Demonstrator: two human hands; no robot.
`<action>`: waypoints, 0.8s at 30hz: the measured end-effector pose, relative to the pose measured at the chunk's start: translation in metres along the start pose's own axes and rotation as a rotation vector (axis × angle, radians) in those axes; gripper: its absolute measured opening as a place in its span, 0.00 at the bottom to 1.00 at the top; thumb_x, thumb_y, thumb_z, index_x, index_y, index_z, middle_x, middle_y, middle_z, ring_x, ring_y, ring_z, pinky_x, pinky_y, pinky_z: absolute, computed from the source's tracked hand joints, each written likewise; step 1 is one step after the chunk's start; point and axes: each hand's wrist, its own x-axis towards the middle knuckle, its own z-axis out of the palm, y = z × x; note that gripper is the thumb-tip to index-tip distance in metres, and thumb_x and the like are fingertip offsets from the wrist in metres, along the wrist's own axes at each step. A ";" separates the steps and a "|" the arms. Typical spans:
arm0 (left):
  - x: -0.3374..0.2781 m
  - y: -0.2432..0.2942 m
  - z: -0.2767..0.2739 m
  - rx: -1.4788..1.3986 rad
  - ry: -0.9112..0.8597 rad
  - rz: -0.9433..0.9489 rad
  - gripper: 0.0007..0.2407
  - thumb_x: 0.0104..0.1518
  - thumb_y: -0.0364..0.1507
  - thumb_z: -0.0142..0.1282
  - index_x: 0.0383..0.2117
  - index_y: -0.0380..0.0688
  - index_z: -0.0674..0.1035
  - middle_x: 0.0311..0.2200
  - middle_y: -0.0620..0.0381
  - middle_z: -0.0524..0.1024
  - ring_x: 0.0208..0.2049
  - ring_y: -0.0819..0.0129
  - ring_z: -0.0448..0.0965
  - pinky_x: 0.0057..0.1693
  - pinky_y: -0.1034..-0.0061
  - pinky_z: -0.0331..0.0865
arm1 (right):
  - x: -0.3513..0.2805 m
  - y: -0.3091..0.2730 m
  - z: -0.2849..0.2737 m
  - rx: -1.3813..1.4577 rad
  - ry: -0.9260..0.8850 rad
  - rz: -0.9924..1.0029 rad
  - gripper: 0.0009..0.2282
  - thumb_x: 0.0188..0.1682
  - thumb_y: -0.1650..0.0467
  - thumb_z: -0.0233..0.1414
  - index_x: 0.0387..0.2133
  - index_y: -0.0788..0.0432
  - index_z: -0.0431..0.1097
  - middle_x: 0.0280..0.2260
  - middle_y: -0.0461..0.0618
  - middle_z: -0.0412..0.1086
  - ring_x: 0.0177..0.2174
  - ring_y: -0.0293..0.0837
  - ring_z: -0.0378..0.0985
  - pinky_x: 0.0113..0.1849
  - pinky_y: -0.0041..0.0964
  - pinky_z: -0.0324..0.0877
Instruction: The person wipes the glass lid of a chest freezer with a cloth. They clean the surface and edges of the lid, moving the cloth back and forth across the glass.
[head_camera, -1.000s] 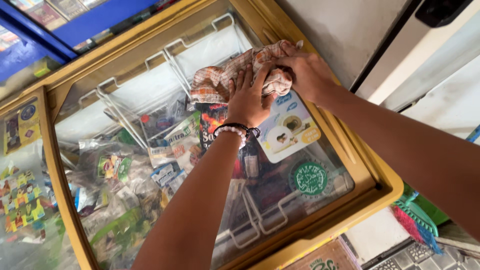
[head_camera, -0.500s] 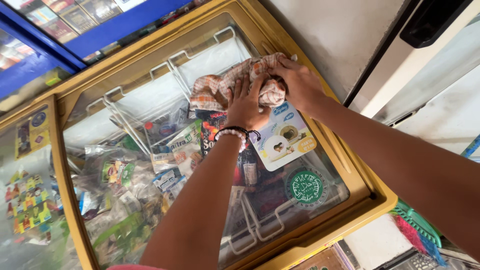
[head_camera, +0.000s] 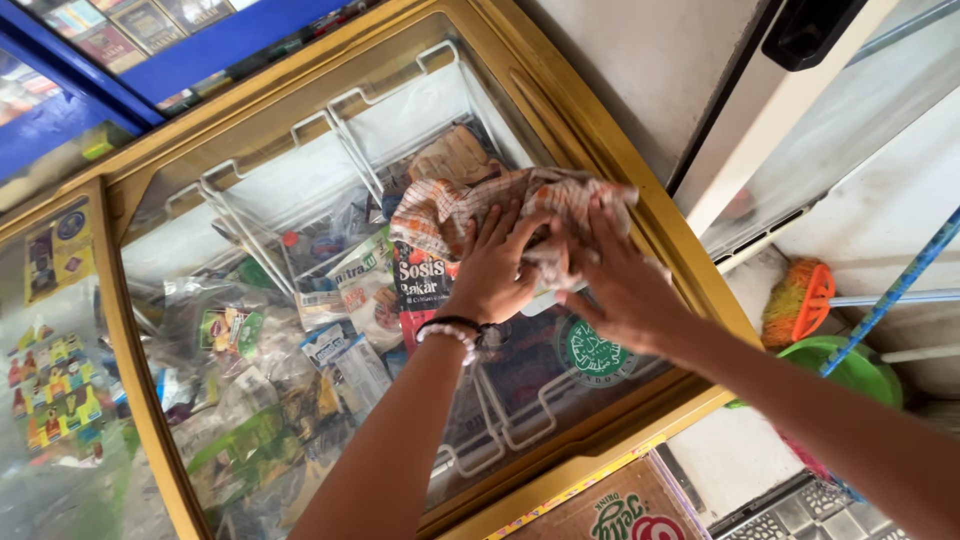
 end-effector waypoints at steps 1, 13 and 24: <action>-0.002 0.000 -0.002 0.018 -0.003 0.003 0.27 0.55 0.29 0.53 0.64 0.65 0.64 0.71 0.41 0.52 0.73 0.43 0.47 0.74 0.47 0.36 | -0.004 -0.004 0.005 -0.015 0.020 -0.023 0.34 0.51 0.57 0.51 0.70 0.58 0.53 0.69 0.72 0.30 0.67 0.70 0.38 0.58 0.66 0.52; 0.014 -0.009 -0.007 0.108 0.178 -0.024 0.31 0.58 0.34 0.54 0.68 0.52 0.56 0.69 0.29 0.50 0.68 0.29 0.49 0.71 0.46 0.43 | 0.073 0.014 0.040 -0.205 0.301 -0.132 0.23 0.53 0.62 0.49 0.56 0.66 0.66 0.66 0.80 0.42 0.64 0.73 0.50 0.58 0.61 0.60; 0.076 -0.045 -0.016 0.155 0.114 -0.149 0.31 0.60 0.43 0.45 0.72 0.68 0.51 0.70 0.27 0.47 0.70 0.23 0.42 0.71 0.35 0.36 | 0.095 0.021 -0.020 0.445 0.194 0.010 0.27 0.57 0.66 0.47 0.69 0.60 0.50 0.64 0.68 0.56 0.55 0.66 0.70 0.56 0.58 0.63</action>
